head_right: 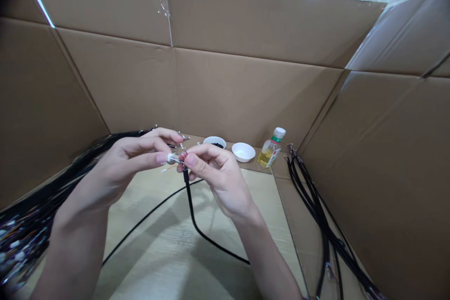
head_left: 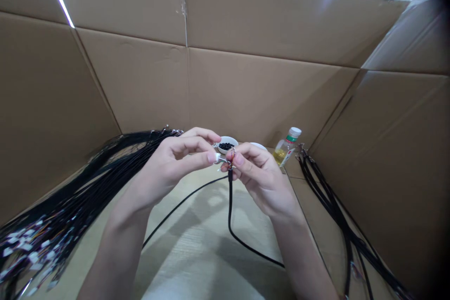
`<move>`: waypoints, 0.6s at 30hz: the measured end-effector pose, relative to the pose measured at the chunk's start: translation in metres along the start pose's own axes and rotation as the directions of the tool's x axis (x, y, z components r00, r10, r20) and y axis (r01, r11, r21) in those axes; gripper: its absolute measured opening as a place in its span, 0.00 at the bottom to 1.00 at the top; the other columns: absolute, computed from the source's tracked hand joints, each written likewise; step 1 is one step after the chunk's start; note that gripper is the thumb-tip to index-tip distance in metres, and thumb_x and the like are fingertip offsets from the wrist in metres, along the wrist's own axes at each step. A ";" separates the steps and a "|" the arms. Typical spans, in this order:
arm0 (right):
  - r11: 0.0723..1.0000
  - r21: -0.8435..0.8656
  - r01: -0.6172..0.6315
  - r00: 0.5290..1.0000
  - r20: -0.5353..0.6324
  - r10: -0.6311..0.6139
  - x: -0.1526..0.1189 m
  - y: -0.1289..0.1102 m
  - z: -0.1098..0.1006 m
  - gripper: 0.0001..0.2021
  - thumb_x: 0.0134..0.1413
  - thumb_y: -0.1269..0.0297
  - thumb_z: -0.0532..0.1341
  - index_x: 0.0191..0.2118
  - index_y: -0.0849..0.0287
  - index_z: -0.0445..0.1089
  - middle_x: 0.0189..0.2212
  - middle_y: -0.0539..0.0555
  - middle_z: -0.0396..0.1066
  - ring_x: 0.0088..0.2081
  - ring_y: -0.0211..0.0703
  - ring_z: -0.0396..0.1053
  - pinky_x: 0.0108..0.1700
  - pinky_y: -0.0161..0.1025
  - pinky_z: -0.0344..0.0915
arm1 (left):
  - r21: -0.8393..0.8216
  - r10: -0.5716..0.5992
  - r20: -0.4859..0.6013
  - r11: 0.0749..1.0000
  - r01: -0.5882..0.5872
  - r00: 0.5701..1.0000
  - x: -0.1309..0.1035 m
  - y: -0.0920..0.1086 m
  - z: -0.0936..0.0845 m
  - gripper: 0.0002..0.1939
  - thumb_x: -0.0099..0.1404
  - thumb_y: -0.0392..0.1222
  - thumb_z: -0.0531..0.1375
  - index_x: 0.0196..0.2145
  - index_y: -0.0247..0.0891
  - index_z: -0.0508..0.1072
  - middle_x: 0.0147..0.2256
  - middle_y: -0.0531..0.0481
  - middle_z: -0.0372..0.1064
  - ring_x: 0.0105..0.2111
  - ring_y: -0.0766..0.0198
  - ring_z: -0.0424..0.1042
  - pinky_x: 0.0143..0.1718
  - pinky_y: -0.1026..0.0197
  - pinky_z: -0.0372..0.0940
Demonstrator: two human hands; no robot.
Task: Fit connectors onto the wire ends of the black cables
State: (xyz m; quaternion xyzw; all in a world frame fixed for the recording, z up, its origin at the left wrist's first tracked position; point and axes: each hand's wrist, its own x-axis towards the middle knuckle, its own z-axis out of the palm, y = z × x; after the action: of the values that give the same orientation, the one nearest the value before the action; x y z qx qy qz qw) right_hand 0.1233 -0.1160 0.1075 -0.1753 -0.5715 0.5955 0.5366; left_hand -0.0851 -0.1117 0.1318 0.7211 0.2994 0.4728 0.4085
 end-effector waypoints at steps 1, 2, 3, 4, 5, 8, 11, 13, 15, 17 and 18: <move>1.000 -0.006 0.015 1.000 -0.015 -0.015 0.000 0.001 0.000 0.04 0.65 0.60 0.72 0.38 0.52 0.83 0.35 0.49 0.78 0.35 0.33 0.72 0.36 0.27 0.70 | -0.002 0.005 -0.007 1.000 -0.005 1.000 0.000 0.000 0.001 0.09 0.71 0.44 0.68 0.32 0.45 0.83 0.49 0.51 0.76 0.55 0.59 0.73 0.56 0.61 0.67; 0.999 -0.021 0.034 0.999 -0.034 -0.034 0.000 0.002 0.001 0.04 0.65 0.60 0.72 0.38 0.52 0.82 0.34 0.49 0.77 0.35 0.33 0.72 0.36 0.27 0.70 | -0.009 0.013 -0.020 1.000 -0.013 1.000 0.000 0.000 0.002 0.06 0.71 0.44 0.68 0.34 0.45 0.83 0.49 0.51 0.76 0.53 0.60 0.74 0.54 0.62 0.68; 0.997 -0.047 0.055 0.997 -0.054 -0.057 -0.001 0.003 0.002 0.04 0.65 0.61 0.72 0.38 0.52 0.82 0.34 0.49 0.77 0.34 0.32 0.72 0.36 0.27 0.70 | -0.021 0.028 -0.046 0.999 -0.029 0.999 0.000 0.001 0.004 0.03 0.71 0.44 0.68 0.38 0.46 0.83 0.48 0.52 0.76 0.50 0.61 0.75 0.52 0.63 0.70; 0.994 -0.079 0.073 0.994 -0.073 -0.079 -0.001 0.003 0.003 0.04 0.65 0.61 0.72 0.38 0.53 0.82 0.34 0.49 0.77 0.34 0.32 0.72 0.36 0.27 0.70 | -0.034 0.054 -0.083 0.998 -0.057 0.995 0.000 0.001 0.006 0.03 0.71 0.44 0.68 0.42 0.48 0.82 0.48 0.52 0.76 0.48 0.63 0.76 0.50 0.63 0.71; 0.990 -0.114 0.088 0.991 -0.090 -0.099 -0.001 0.003 0.004 0.04 0.65 0.61 0.72 0.38 0.53 0.82 0.34 0.49 0.77 0.35 0.33 0.72 0.36 0.27 0.70 | -0.039 0.088 -0.126 0.995 -0.093 0.988 -0.001 0.002 0.009 0.06 0.71 0.45 0.68 0.46 0.49 0.81 0.47 0.52 0.76 0.46 0.63 0.76 0.48 0.64 0.72; 0.970 -0.211 0.119 0.982 -0.119 -0.147 -0.001 0.001 0.008 0.04 0.65 0.63 0.71 0.38 0.55 0.81 0.34 0.50 0.77 0.35 0.33 0.73 0.37 0.28 0.70 | 0.090 0.250 -0.240 0.968 -0.234 0.938 -0.005 0.006 0.015 0.06 0.73 0.42 0.67 0.47 0.49 0.80 0.49 0.53 0.75 0.49 0.63 0.75 0.49 0.63 0.71; 0.948 -0.282 0.145 0.973 -0.133 -0.189 -0.002 -0.002 0.011 0.04 0.64 0.65 0.71 0.36 0.56 0.81 0.31 0.49 0.76 0.33 0.32 0.72 0.38 0.28 0.70 | 0.379 0.425 -0.265 0.871 -0.312 0.866 -0.009 0.011 0.020 0.04 0.71 0.37 0.67 0.40 0.46 0.81 0.49 0.53 0.74 0.52 0.61 0.73 0.53 0.60 0.69; 0.938 -0.310 0.154 0.968 -0.144 -0.206 -0.002 -0.004 0.013 0.04 0.63 0.65 0.71 0.35 0.56 0.81 0.30 0.48 0.76 0.32 0.32 0.71 0.37 0.28 0.70 | 0.530 0.504 -0.250 0.786 -0.319 0.826 -0.010 0.013 0.021 0.05 0.69 0.35 0.68 0.39 0.45 0.81 0.50 0.52 0.74 0.52 0.60 0.73 0.53 0.57 0.68; 0.931 -0.330 0.154 0.965 -0.151 -0.214 -0.003 -0.004 0.014 0.04 0.63 0.64 0.72 0.35 0.56 0.81 0.31 0.48 0.76 0.32 0.32 0.71 0.35 0.28 0.69 | 0.623 0.548 -0.218 0.715 -0.317 0.808 -0.011 0.014 0.022 0.05 0.69 0.35 0.68 0.40 0.45 0.81 0.51 0.51 0.74 0.50 0.59 0.74 0.54 0.54 0.69; 0.929 -0.338 0.148 0.967 -0.149 -0.208 -0.003 -0.003 0.014 0.04 0.62 0.64 0.72 0.35 0.56 0.82 0.31 0.48 0.77 0.32 0.32 0.70 0.34 0.27 0.69 | 0.685 0.573 -0.178 0.656 -0.317 0.800 -0.010 0.013 0.020 0.05 0.70 0.35 0.68 0.41 0.46 0.80 0.51 0.51 0.74 0.49 0.57 0.74 0.53 0.51 0.69; 0.933 -0.331 0.144 0.969 -0.146 -0.201 -0.002 -0.003 0.014 0.04 0.62 0.64 0.72 0.35 0.55 0.82 0.31 0.48 0.77 0.32 0.32 0.71 0.35 0.27 0.69 | 0.714 0.589 -0.154 0.621 -0.322 0.793 -0.010 0.012 0.019 0.05 0.70 0.36 0.68 0.41 0.46 0.80 0.51 0.51 0.74 0.49 0.57 0.74 0.52 0.49 0.69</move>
State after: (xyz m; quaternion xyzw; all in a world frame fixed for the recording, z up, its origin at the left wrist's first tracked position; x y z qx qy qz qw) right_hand 0.1141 -0.1255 0.1131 -0.2606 -0.6231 0.4283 0.6003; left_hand -0.0707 -0.1321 0.1339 0.7649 0.3199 0.5544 -0.0721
